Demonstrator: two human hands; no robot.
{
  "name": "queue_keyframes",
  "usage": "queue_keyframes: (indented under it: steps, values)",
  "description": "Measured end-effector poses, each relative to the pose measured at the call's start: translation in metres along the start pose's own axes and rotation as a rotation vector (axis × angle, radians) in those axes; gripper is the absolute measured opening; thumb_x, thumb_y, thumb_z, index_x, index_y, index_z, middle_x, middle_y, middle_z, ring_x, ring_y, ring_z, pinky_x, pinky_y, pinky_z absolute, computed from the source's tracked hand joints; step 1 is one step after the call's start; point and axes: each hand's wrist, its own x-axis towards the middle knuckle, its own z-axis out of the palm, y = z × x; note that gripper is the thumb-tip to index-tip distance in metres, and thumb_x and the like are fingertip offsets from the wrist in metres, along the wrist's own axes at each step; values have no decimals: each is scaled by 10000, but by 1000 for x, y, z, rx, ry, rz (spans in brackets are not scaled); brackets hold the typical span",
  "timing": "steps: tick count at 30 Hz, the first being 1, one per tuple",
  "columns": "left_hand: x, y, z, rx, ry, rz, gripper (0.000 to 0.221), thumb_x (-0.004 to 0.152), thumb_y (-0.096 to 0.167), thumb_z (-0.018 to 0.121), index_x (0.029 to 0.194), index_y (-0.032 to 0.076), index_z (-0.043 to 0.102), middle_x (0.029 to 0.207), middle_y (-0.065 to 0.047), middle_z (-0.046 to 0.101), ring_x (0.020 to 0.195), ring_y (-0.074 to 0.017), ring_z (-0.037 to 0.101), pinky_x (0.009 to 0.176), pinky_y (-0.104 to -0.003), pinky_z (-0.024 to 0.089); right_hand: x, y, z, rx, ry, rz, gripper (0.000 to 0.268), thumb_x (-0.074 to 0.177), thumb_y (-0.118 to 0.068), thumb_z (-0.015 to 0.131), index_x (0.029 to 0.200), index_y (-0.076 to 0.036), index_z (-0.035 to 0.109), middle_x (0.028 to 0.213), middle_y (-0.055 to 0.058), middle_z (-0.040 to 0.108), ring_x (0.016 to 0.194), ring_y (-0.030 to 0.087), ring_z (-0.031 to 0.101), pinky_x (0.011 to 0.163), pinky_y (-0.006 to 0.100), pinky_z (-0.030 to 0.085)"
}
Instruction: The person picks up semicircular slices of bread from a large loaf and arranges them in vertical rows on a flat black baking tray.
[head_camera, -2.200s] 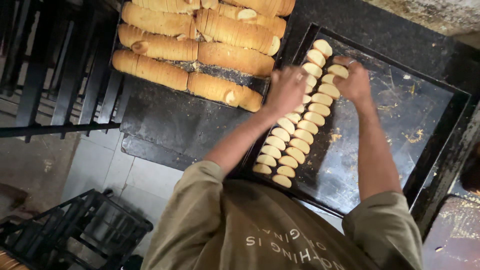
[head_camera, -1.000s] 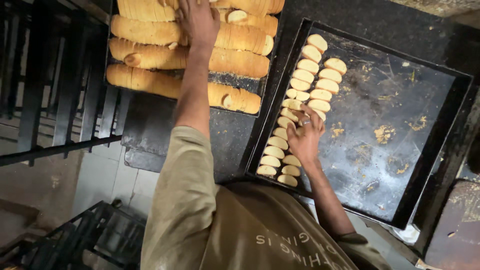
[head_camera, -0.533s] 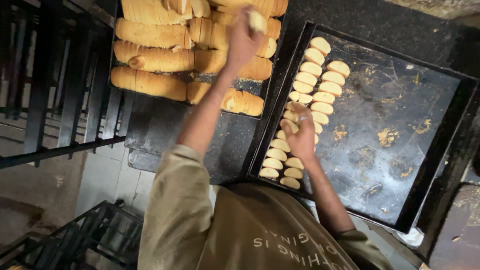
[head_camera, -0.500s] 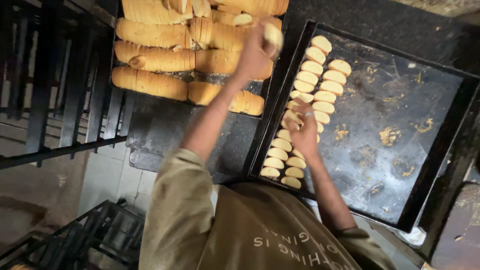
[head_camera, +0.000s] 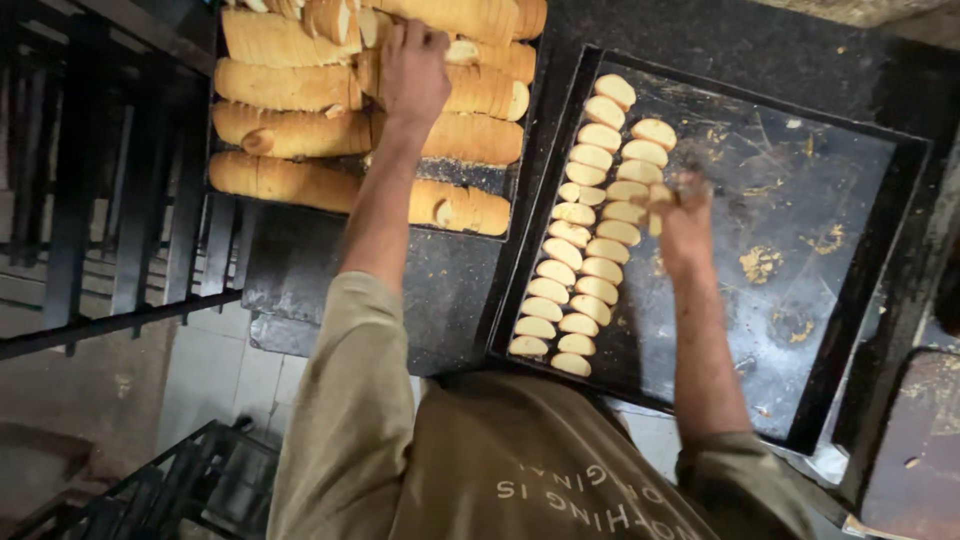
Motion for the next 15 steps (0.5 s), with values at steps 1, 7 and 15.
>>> queue_keyframes:
  steps: [1, 7, 15]
  values:
    - [3, -2, 1, -33, 3, 27, 389, 893, -27, 707, 1252, 124, 697, 1287, -117, 569, 1165, -256, 594, 1089, -422, 505, 14, -3, -5, -131, -76, -106, 274, 890, 44, 690, 1157, 7, 645, 1060, 78, 728, 911, 187, 683, 765, 350, 556]
    - [16, 27, 9, -253, 142, 2, 241, 869, -10, 733, 1108, 19, 725, 1150, -184, 616, 956, -257, 614, 810, -305, 568, 127, 20, -8, -635, 40, -620, 266, 855, 52, 703, 1117, 13, 728, 1066, 161, 766, 948, 282, 729, 817, 376, 570]
    - [34, 30, 10, 122, -134, 179, 428, 764, -118, 730, 1177, -14, 695, 1149, -256, 664, 763, -243, 693, 526, -308, 561, 163, 43, -15, -592, 25, -678, 229, 839, -13, 789, 1055, -3, 714, 1004, 162, 755, 949, 336, 761, 838, 388, 582]
